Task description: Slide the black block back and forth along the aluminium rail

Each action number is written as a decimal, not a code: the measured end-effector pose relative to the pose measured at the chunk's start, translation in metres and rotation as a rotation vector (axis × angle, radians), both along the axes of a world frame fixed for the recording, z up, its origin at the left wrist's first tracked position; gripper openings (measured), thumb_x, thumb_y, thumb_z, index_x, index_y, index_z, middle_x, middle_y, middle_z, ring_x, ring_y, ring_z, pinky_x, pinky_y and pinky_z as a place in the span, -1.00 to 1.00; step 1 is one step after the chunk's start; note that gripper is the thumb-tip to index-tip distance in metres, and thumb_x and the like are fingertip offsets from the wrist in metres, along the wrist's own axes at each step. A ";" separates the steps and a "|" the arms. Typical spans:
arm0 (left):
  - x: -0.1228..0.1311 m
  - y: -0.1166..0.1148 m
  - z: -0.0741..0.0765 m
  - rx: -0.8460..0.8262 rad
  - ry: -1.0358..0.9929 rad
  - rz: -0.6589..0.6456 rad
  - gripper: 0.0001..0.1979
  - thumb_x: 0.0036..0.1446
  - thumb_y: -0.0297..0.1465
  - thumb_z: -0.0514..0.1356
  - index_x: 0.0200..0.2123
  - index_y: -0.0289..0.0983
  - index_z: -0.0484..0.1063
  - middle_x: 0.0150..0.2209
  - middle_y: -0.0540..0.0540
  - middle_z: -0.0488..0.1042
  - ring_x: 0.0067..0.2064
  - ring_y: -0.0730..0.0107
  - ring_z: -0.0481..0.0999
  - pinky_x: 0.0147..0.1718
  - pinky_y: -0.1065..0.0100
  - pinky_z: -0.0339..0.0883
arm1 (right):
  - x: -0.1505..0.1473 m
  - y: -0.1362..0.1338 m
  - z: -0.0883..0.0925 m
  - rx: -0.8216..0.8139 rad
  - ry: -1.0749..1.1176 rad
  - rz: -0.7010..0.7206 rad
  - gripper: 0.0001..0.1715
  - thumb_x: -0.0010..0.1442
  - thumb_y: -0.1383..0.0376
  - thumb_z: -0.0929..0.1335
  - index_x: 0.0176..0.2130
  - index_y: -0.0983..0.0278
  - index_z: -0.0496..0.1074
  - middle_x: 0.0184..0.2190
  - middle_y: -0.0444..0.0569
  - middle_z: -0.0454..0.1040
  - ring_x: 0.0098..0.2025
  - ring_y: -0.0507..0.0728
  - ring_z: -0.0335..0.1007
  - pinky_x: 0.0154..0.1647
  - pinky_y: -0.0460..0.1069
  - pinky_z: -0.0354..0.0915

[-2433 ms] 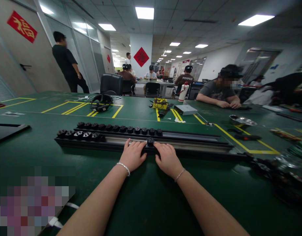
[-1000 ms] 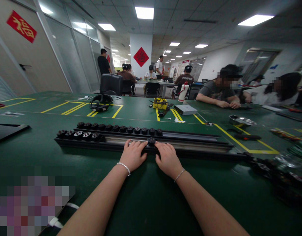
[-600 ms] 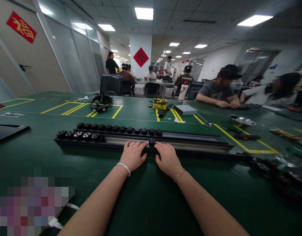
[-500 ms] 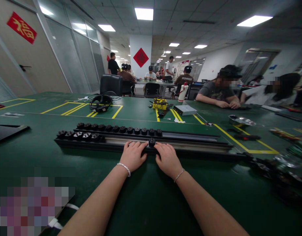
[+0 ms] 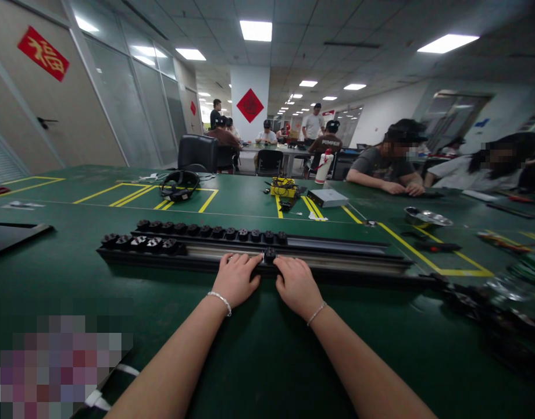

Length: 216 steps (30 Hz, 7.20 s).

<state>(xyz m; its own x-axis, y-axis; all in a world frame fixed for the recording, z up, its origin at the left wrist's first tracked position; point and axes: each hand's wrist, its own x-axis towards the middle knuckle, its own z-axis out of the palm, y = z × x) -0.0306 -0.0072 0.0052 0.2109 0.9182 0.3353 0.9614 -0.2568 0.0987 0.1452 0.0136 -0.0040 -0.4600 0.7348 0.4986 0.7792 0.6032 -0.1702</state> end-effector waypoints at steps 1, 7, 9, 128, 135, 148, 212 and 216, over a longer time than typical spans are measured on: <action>0.000 0.000 0.000 -0.001 0.001 0.000 -0.55 0.04 -0.25 0.05 0.05 -0.07 0.18 -0.20 -0.04 0.39 -0.10 0.27 0.30 0.00 0.16 -0.07 | 0.000 0.000 0.000 0.003 0.005 0.003 -0.61 0.04 0.40 0.21 -0.09 0.24 0.31 -0.06 0.02 0.38 -0.01 0.14 0.22 0.07 0.08 0.01; 0.000 0.000 -0.001 0.011 -0.004 -0.003 -0.55 0.04 -0.26 0.05 0.05 -0.07 0.18 -0.21 -0.03 0.39 -0.11 0.28 0.30 -0.01 0.16 -0.06 | 0.000 0.001 0.000 0.020 0.009 -0.001 -0.67 0.06 0.38 0.23 -0.13 0.23 0.32 -0.08 0.00 0.39 -0.04 0.12 0.24 0.04 0.07 0.05; 0.001 0.000 0.000 0.000 0.001 0.002 -0.55 0.04 -0.26 0.05 0.06 -0.06 0.18 -0.21 -0.03 0.39 -0.12 0.28 0.30 -0.01 0.16 -0.05 | 0.000 0.002 0.001 0.021 -0.001 -0.003 -0.71 0.08 0.36 0.24 -0.14 0.23 0.32 -0.10 -0.01 0.40 -0.05 0.11 0.25 0.02 0.05 0.07; 0.006 -0.003 -0.001 0.014 -0.019 -0.111 -0.53 0.02 -0.36 0.08 0.05 -0.06 0.16 -0.13 -0.03 0.35 -0.06 0.28 0.26 0.06 0.15 -0.08 | 0.011 0.011 -0.002 0.049 0.044 -0.008 -0.85 0.11 0.29 0.26 -0.27 0.25 0.37 -0.32 -0.04 0.48 -0.24 0.11 0.35 -0.01 0.06 0.11; 0.006 -0.004 0.000 0.007 -0.004 -0.119 -0.50 0.01 -0.34 0.09 0.07 -0.06 0.14 -0.13 -0.04 0.34 -0.06 0.27 0.26 0.06 0.15 -0.08 | 0.011 0.010 -0.002 0.054 0.028 -0.008 -0.83 0.13 0.29 0.23 -0.26 0.25 0.36 -0.32 -0.04 0.47 -0.24 0.11 0.34 0.01 0.06 0.10; 0.006 -0.004 0.000 0.013 0.015 -0.119 -0.48 0.00 -0.33 0.10 0.08 -0.05 0.11 -0.11 -0.03 0.33 -0.04 0.28 0.25 0.08 0.15 -0.09 | 0.012 0.011 -0.001 0.060 -0.011 -0.043 -0.83 0.13 0.26 0.23 -0.27 0.24 0.36 -0.34 -0.05 0.47 -0.25 0.09 0.34 -0.02 0.03 0.09; 0.029 0.002 -0.002 0.078 0.018 -0.052 -0.61 0.01 -0.33 0.08 -0.04 -0.14 0.20 -0.10 -0.08 0.37 -0.04 0.21 0.29 0.11 -0.04 -0.21 | 0.009 0.009 0.000 0.051 0.048 -0.085 -0.87 0.10 0.24 0.26 -0.36 0.24 0.35 -0.41 -0.09 0.46 -0.30 0.08 0.33 -0.02 0.02 0.07; 0.027 0.003 -0.002 0.060 0.009 -0.100 -0.60 0.01 -0.33 0.08 -0.02 -0.17 0.19 -0.08 -0.10 0.36 -0.04 0.22 0.28 0.08 0.07 -0.11 | 0.009 0.009 0.000 0.056 0.055 -0.083 -0.87 0.10 0.24 0.26 -0.35 0.24 0.35 -0.41 -0.09 0.46 -0.31 0.08 0.33 0.00 0.03 0.07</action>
<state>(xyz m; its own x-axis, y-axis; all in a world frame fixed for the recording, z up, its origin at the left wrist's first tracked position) -0.0040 -0.0046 0.0030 0.3035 0.8707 0.3870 0.9316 -0.3564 0.0714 0.1543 0.0226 -0.0043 -0.3698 0.7392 0.5629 0.8173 0.5469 -0.1813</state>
